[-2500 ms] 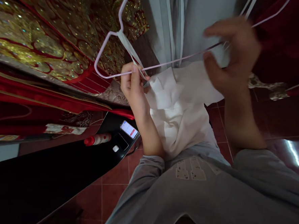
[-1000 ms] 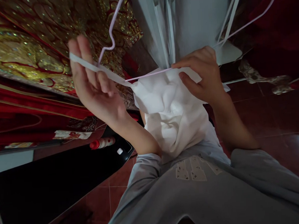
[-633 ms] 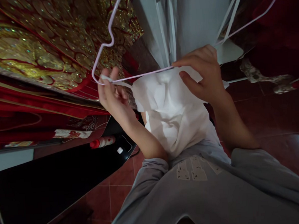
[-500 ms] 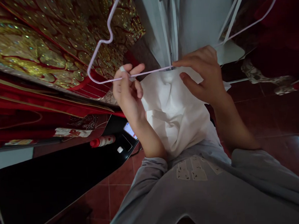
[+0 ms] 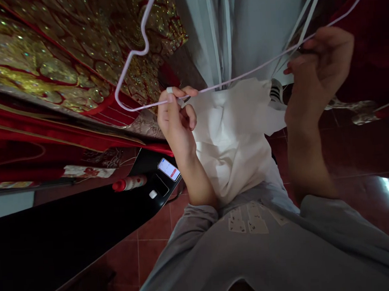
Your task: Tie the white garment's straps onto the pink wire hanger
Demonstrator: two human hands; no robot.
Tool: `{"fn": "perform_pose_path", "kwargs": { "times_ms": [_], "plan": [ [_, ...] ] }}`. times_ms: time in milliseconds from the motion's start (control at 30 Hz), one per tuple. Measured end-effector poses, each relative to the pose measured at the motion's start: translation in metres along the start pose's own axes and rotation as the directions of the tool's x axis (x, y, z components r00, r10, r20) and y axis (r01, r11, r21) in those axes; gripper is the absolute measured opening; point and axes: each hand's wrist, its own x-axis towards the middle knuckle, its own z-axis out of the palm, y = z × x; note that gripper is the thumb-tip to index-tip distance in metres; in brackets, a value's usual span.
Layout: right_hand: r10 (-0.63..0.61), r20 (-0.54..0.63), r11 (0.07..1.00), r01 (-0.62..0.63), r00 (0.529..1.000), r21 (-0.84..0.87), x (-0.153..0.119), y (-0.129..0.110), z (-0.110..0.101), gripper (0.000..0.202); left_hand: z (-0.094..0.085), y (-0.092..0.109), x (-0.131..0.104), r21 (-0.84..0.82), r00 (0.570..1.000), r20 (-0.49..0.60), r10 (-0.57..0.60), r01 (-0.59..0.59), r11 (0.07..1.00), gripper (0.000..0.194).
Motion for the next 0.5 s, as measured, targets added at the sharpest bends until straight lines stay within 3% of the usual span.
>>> {"fn": "perform_pose_path", "kwargs": {
  "times_ms": [100, 233, 400, 500],
  "plan": [
    [0.137, 0.001, 0.987, -0.136, 0.991, 0.089, -0.003, -0.009, 0.006, 0.032, 0.001, 0.000, 0.000, 0.009, 1.000, -0.017, -0.005, 0.005, 1.000, 0.034],
    [0.285, 0.128, 0.950, -0.298, 0.950, 0.096, -0.009, -0.032, 0.010, 0.025, 0.001, 0.004, 0.001, 0.008, 1.000, -0.013, 0.020, -0.020, 1.000, 0.034],
    [0.279, 0.187, 0.957, -0.289, 0.942, 0.028, -0.007, -0.057, 0.000, 0.020, -0.003, 0.006, 0.006, 0.010, 0.999, -0.026, 0.045, -0.044, 0.999, 0.031],
    [0.147, 0.251, 0.989, -0.150, 0.957, -0.006, 0.002, -0.070, -0.004, 0.018, -0.004, 0.004, 0.009, 0.030, 0.997, -0.064, 0.047, -0.045, 0.999, 0.032]
  ]
}}
